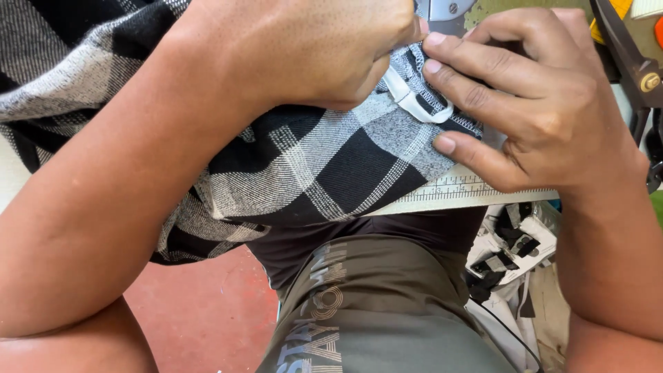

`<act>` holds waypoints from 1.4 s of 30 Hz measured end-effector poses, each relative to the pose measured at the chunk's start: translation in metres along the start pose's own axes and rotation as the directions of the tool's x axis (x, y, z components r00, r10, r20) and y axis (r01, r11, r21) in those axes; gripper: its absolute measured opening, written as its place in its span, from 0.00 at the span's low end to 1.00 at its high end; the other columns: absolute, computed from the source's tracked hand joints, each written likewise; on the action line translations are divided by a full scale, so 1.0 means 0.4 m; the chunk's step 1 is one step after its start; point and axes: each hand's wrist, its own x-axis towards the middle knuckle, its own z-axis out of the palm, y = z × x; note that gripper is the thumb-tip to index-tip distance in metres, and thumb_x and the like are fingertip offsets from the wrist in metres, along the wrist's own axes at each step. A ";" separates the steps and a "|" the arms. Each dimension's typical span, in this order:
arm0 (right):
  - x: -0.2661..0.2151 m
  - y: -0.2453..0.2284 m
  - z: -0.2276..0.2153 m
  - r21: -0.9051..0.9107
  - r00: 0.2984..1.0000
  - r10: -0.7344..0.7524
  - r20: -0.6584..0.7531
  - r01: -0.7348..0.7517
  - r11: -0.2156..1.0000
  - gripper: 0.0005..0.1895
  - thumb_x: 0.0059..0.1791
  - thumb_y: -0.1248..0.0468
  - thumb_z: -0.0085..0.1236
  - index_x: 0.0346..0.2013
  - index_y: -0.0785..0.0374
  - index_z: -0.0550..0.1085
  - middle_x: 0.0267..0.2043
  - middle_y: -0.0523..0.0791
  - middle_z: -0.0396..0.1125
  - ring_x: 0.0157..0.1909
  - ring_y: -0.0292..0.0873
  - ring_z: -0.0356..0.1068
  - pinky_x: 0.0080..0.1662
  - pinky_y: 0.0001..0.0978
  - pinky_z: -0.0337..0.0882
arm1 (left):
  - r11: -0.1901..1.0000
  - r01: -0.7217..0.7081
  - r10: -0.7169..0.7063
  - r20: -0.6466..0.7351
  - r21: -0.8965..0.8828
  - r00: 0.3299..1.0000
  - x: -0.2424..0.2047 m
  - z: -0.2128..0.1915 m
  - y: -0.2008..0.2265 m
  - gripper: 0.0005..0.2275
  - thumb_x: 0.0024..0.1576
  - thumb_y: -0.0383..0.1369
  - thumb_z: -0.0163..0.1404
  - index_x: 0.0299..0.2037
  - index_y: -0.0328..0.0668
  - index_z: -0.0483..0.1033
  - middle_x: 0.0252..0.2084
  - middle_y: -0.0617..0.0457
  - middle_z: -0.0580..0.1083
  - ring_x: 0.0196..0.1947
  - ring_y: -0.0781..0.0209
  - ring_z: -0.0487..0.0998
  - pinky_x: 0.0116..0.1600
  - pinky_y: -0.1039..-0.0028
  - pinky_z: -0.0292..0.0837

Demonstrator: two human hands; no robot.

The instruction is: Trimming loose threads and inspecting the seams of a checkered garment using a sewing machine and manual manipulation.

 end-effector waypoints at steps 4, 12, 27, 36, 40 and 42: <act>-0.004 0.003 -0.001 -0.111 1.000 -0.028 -0.012 0.026 0.994 0.35 0.60 0.41 0.47 0.55 0.69 0.86 0.64 0.48 0.79 0.55 0.57 0.75 0.62 0.51 0.61 | 0.920 0.089 -0.061 -0.084 0.381 0.995 -0.027 -0.044 0.061 0.06 0.56 0.45 0.48 0.27 0.66 0.74 0.19 0.65 0.71 0.16 0.63 0.73 0.19 0.70 0.61; -0.012 0.003 0.014 -0.058 0.994 -0.015 -0.104 0.009 0.998 0.37 0.59 0.39 0.48 0.55 0.71 0.84 0.61 0.51 0.77 0.58 0.61 0.71 0.59 0.55 0.62 | 0.922 -0.010 0.065 -0.128 0.387 0.990 -0.040 -0.087 0.122 0.15 0.61 0.48 0.46 0.43 0.51 0.82 0.53 0.59 0.74 0.58 0.62 0.69 0.51 0.73 0.66; -0.017 0.013 0.033 0.098 0.985 0.064 -0.159 -0.049 0.994 0.35 0.54 0.40 0.50 0.53 0.70 0.78 0.52 0.56 0.71 0.55 0.62 0.67 0.54 0.57 0.62 | 0.992 -0.027 0.054 -0.211 0.127 0.976 -0.053 -0.084 0.109 0.16 0.58 0.39 0.51 0.50 0.40 0.84 0.44 0.55 0.75 0.42 0.49 0.74 0.58 0.48 0.68; -0.008 -0.009 0.021 0.056 0.988 0.077 -0.132 -0.070 0.996 0.34 0.55 0.43 0.48 0.56 0.73 0.77 0.61 0.54 0.72 0.61 0.61 0.68 0.59 0.55 0.62 | 0.970 -0.052 0.098 -0.188 0.236 0.977 -0.052 -0.087 0.108 0.19 0.62 0.43 0.45 0.53 0.41 0.82 0.57 0.48 0.78 0.57 0.47 0.73 0.58 0.55 0.66; -0.008 -0.007 0.019 -0.049 0.991 0.035 -0.129 -0.042 0.998 0.36 0.55 0.41 0.47 0.56 0.71 0.79 0.60 0.54 0.73 0.60 0.60 0.69 0.59 0.54 0.63 | 0.977 -0.071 0.115 -0.214 0.201 0.970 -0.056 -0.107 0.123 0.18 0.62 0.40 0.46 0.52 0.36 0.83 0.56 0.46 0.78 0.58 0.47 0.73 0.62 0.53 0.65; -0.007 -0.008 0.015 -0.034 0.991 0.044 -0.126 -0.049 0.998 0.35 0.55 0.41 0.49 0.59 0.71 0.77 0.61 0.52 0.72 0.59 0.60 0.68 0.57 0.56 0.64 | 0.986 0.027 -0.009 -0.108 0.167 0.994 -0.056 -0.120 0.147 0.28 0.56 0.53 0.51 0.58 0.39 0.77 0.54 0.48 0.77 0.59 0.46 0.72 0.64 0.52 0.61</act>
